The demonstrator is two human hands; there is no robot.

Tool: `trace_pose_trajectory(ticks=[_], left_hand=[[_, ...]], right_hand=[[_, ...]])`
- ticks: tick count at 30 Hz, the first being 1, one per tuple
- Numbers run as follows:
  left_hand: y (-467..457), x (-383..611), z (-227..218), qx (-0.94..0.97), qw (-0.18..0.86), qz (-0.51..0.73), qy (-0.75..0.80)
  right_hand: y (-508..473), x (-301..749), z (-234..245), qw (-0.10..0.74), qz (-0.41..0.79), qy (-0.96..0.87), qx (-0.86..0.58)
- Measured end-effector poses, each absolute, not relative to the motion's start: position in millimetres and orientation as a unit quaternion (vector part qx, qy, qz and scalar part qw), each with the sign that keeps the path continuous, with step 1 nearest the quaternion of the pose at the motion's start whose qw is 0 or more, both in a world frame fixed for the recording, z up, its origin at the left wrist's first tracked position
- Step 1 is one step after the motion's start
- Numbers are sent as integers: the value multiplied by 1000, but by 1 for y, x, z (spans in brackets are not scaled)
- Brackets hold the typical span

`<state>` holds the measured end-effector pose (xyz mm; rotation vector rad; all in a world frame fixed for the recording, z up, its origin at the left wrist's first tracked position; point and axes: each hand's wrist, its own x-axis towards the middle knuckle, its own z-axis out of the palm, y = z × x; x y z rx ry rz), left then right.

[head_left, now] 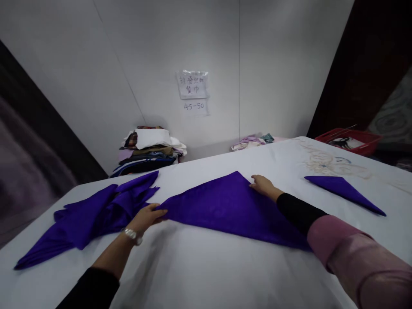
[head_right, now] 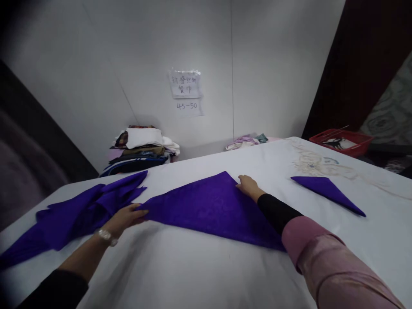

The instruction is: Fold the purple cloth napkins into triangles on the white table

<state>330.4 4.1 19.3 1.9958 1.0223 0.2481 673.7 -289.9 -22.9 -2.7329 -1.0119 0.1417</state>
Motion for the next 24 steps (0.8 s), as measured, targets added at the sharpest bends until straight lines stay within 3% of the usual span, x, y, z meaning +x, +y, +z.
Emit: trace_pose_trajectory(ticks=[3, 5, 9, 14, 20, 24], left_hand=[[-26, 266, 22, 725, 540, 79, 420], [-47, 227, 16, 707, 548, 75, 441], [-80, 173, -1, 778, 428, 47, 456], [-97, 154, -13, 814, 230, 52, 531], [-120, 156, -27, 856, 42, 151, 493], [-150, 170, -43, 918, 12, 160, 364]], right_hand=[[-301, 645, -20, 122, 56, -407, -904], [-312, 614, -19, 139, 56, -459, -876], [-341, 529, -20, 205, 61, -616, -758], [-364, 453, -28, 180, 139, -703, -674], [-404, 500, -47, 118, 88, -614, -775], [-455, 561, -47, 55, 42, -465, -882]])
